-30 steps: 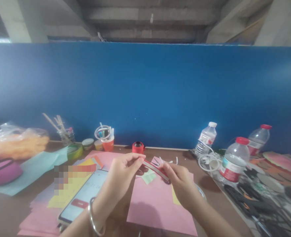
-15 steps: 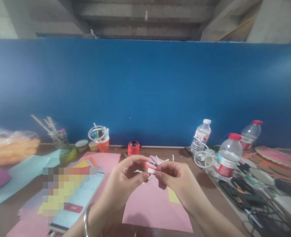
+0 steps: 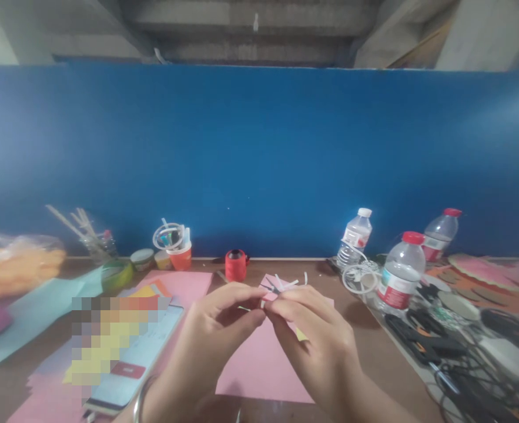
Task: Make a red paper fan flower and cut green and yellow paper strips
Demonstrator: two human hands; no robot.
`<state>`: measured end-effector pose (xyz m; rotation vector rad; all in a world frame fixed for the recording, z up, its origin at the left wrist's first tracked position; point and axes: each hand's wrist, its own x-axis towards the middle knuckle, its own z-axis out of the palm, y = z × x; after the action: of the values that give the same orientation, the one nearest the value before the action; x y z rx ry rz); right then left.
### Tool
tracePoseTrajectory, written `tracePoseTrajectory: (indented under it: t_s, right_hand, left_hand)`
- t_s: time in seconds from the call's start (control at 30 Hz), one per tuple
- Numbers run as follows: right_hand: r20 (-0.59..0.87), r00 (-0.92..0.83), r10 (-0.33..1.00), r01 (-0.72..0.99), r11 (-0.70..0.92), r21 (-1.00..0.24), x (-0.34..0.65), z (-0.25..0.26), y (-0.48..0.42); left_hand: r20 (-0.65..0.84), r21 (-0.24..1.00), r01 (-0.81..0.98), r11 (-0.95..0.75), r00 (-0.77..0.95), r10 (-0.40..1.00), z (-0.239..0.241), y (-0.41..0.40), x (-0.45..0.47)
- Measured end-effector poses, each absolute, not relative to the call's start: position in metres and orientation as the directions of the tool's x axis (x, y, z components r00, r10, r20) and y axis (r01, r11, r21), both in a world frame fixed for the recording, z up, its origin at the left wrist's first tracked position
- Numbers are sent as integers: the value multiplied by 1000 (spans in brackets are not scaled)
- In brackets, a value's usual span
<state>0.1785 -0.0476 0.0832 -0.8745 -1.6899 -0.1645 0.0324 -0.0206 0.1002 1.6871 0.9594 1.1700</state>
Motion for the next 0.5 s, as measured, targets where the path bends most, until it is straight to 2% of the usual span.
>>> tracePoseTrajectory:
  t_s: [0.1, 0.2, 0.37, 0.5]
  right_hand:
    - [891, -48, 452, 622, 711, -327, 179, 85, -47]
    - [894, -30, 446, 606, 720, -339, 177, 85, -48]
    - [877, 29, 479, 607, 689, -396, 173, 84, -52]
    - [830, 82, 551, 629, 618, -472, 171, 85, -52]
  left_hand:
    - [232, 964, 73, -255, 230, 945, 103, -23, 32]
    - [221, 969, 75, -237, 180, 959, 102, -25, 33]
    - [368, 900, 222, -376, 75, 927, 91, -27, 35]
    - [479, 810, 347, -473, 75, 875, 88, -32, 38]
